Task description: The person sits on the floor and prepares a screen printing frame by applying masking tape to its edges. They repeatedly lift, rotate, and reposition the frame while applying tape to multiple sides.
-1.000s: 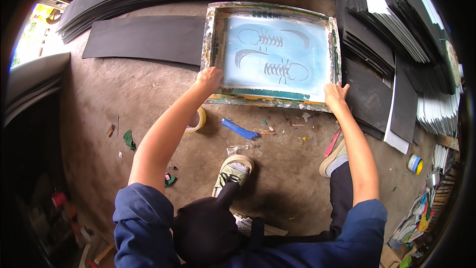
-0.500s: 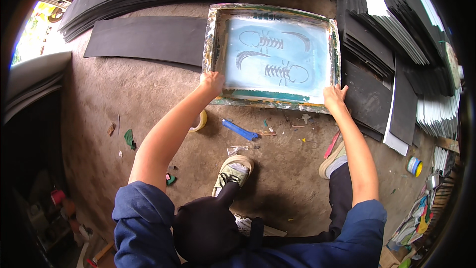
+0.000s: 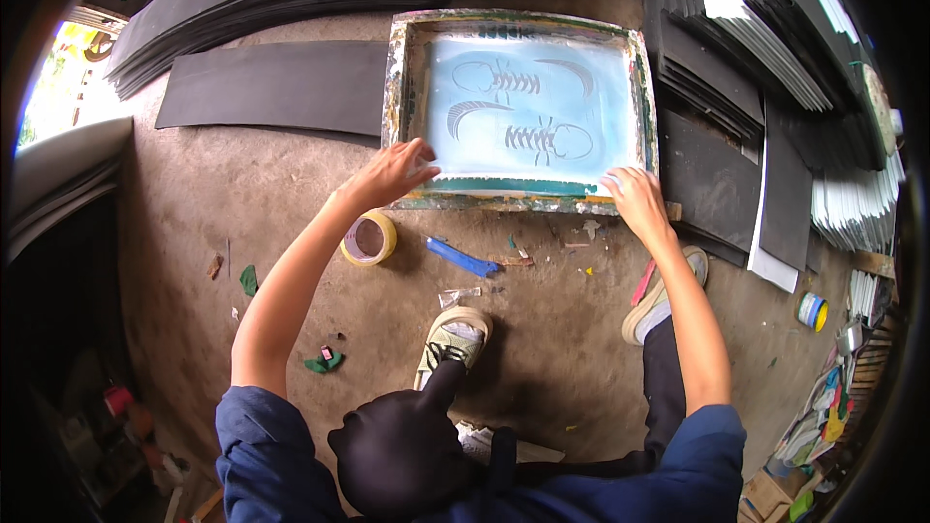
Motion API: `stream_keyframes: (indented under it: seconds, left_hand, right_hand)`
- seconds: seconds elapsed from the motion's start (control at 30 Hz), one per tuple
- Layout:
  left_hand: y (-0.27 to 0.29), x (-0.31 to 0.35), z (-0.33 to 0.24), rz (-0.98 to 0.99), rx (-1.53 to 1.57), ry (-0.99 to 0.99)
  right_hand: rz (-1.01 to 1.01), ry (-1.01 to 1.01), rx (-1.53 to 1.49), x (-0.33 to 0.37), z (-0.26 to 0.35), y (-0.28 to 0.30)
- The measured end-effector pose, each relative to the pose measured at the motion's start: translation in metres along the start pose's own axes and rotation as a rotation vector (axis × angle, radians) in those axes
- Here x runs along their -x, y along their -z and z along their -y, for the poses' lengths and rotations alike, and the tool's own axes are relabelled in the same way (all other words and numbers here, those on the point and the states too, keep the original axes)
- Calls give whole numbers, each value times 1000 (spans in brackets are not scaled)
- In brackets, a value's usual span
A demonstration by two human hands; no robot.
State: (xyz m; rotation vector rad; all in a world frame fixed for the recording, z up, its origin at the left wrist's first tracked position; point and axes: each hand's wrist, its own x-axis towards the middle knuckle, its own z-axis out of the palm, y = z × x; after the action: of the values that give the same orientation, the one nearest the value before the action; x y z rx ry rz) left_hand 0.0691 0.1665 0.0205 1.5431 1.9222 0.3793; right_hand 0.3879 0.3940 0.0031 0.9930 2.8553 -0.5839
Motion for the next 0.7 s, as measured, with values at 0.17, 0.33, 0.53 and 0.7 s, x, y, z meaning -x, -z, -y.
stream_keyframes:
  seconds: [0.17,0.33,0.53,0.7]
  left_hand:
    - [-22,-29,-44,283,251,72]
    - [-36,-43,-48,303,113,-43]
    - [-35,-15,-12,276,-318,-96]
    - [-37,2,7,167,-727,-155]
  right_hand:
    - [282,336,-188,-29,79,-14]
    - [301,431,-127,-37,99,-46]
    - [291,355,-66,-11,40,-11]
    - [177,292,64,17,-21,11]
